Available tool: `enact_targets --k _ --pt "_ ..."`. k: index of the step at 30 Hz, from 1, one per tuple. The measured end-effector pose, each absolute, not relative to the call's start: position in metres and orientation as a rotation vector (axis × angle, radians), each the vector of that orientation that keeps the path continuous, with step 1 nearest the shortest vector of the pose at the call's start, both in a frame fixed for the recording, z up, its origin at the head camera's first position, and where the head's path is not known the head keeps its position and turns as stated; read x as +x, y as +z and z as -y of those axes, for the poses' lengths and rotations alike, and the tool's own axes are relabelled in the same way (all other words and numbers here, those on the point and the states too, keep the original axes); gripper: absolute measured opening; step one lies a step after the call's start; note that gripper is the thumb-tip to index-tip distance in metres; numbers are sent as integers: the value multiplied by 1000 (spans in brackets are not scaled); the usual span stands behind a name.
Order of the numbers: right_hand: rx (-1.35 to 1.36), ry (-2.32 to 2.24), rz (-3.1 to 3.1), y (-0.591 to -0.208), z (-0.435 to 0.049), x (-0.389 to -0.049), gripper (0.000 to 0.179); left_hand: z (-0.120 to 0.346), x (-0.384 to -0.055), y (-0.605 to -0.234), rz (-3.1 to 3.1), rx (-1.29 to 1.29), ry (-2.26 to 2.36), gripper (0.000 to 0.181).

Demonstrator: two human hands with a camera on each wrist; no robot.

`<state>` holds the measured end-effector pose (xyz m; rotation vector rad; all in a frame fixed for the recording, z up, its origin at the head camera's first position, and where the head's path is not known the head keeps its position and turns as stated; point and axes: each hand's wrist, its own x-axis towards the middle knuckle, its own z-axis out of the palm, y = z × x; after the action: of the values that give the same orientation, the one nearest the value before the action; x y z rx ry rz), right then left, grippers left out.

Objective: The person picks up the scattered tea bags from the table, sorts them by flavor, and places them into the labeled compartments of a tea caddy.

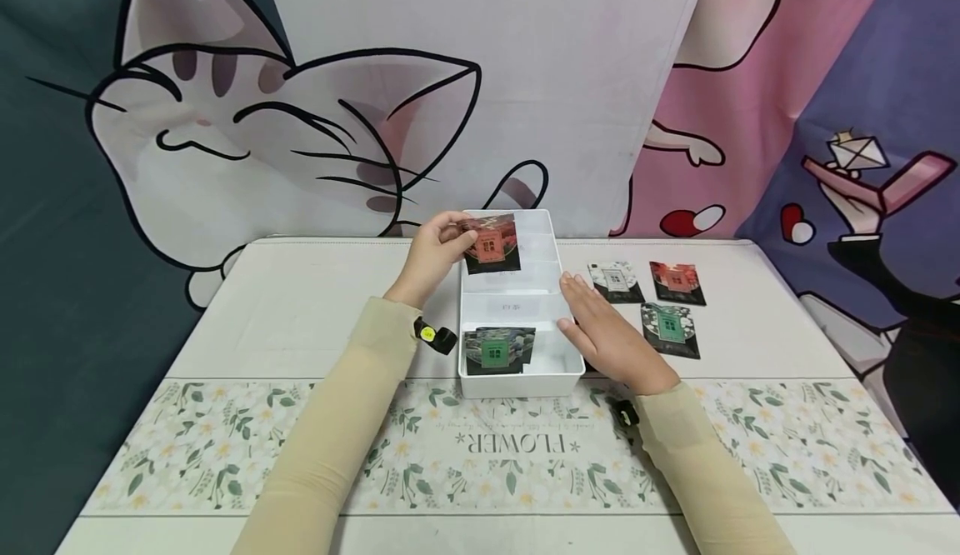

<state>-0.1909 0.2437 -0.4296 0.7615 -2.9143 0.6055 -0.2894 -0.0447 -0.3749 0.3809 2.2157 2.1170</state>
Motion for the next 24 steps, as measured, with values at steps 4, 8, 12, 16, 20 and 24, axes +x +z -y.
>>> enact_targets --k 4,8,12,16,20,24 --pt "758 603 2915 -430 -244 -190 67 40 -290 -376 -2241 382 2078 27" --pt "750 606 2921 -431 -245 -190 67 36 -291 -376 -2230 370 2055 24" --pt "747 605 2930 -431 -244 -190 68 32 -292 -376 -2182 349 2062 23" --pt "748 603 2928 -430 -245 -190 68 29 -293 -375 -2181 343 2020 21" --pt "749 600 2924 -431 -245 -191 68 27 -294 -376 -2201 344 1976 20" --pt "753 596 2921 -432 -245 -191 68 28 -295 -379 -2226 354 1944 19"
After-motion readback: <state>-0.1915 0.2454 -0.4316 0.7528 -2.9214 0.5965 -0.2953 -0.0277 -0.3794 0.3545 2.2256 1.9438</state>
